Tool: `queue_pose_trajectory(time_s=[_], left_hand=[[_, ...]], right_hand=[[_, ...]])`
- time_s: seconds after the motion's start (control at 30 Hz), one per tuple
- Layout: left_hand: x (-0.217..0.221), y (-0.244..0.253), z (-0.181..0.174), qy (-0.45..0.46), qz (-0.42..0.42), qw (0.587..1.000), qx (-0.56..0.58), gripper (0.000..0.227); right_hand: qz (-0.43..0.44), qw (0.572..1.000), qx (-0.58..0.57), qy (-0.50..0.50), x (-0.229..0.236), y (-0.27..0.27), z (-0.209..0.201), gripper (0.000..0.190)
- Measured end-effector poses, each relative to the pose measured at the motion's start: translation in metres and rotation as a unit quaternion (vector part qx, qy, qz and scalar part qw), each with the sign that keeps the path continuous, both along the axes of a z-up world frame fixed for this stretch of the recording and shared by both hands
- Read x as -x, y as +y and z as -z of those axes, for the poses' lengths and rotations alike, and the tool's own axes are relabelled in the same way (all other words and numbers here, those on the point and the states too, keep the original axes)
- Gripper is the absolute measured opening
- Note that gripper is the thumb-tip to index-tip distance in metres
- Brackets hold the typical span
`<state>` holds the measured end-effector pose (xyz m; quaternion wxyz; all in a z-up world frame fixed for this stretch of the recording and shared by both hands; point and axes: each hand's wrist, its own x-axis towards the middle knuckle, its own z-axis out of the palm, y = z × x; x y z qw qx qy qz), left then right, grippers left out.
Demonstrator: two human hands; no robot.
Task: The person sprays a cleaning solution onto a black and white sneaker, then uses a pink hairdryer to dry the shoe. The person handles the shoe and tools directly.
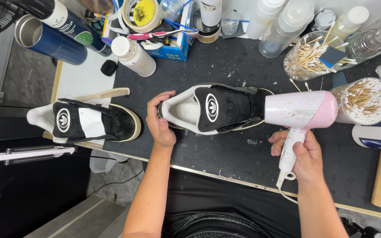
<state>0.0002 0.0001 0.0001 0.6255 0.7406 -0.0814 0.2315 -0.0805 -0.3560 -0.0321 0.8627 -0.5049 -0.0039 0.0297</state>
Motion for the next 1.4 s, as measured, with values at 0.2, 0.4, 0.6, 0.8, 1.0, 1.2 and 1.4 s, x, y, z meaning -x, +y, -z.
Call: queue_pose_trajectory(time_s=[0.2, 0.4, 0.6, 0.8, 1.0, 1.2, 1.4], left_hand=[[-0.001, 0.0, 0.0, 0.001, -0.004, 1.0, -0.006, 0.079], [0.0, 0.001, 0.002, 0.001, -0.007, 1.0, -0.014, 0.076], [0.0, 0.0, -0.001, -0.016, -0.011, 1.0, -0.019, 0.065], [0.013, -0.017, -0.053, -0.123, -0.11, 0.961, -0.223, 0.037], [0.006, -0.046, -0.123, -0.104, 0.156, 0.897, -0.399, 0.034], [-0.021, -0.091, -0.131, -0.047, 0.168, 0.807, -0.565, 0.051], [-0.026, -0.105, -0.113, -0.007, 0.138, 0.768, -0.625, 0.064]], right_hand=[[-0.01, 1.0, 0.009, -0.013, -0.001, 0.002, -0.005, 0.061], [0.004, 1.0, 0.018, -0.003, -0.001, 0.006, -0.011, 0.064], [0.007, 1.0, 0.013, -0.003, -0.002, 0.007, -0.01, 0.063], [0.014, 1.0, -0.003, 0.01, -0.005, 0.005, -0.009, 0.056], [0.006, 1.0, 0.0, 0.003, -0.005, 0.004, -0.007, 0.056], [0.008, 1.0, 0.007, -0.007, -0.006, 0.006, -0.01, 0.056], [0.005, 1.0, 0.003, 0.002, -0.007, 0.006, -0.012, 0.057]])
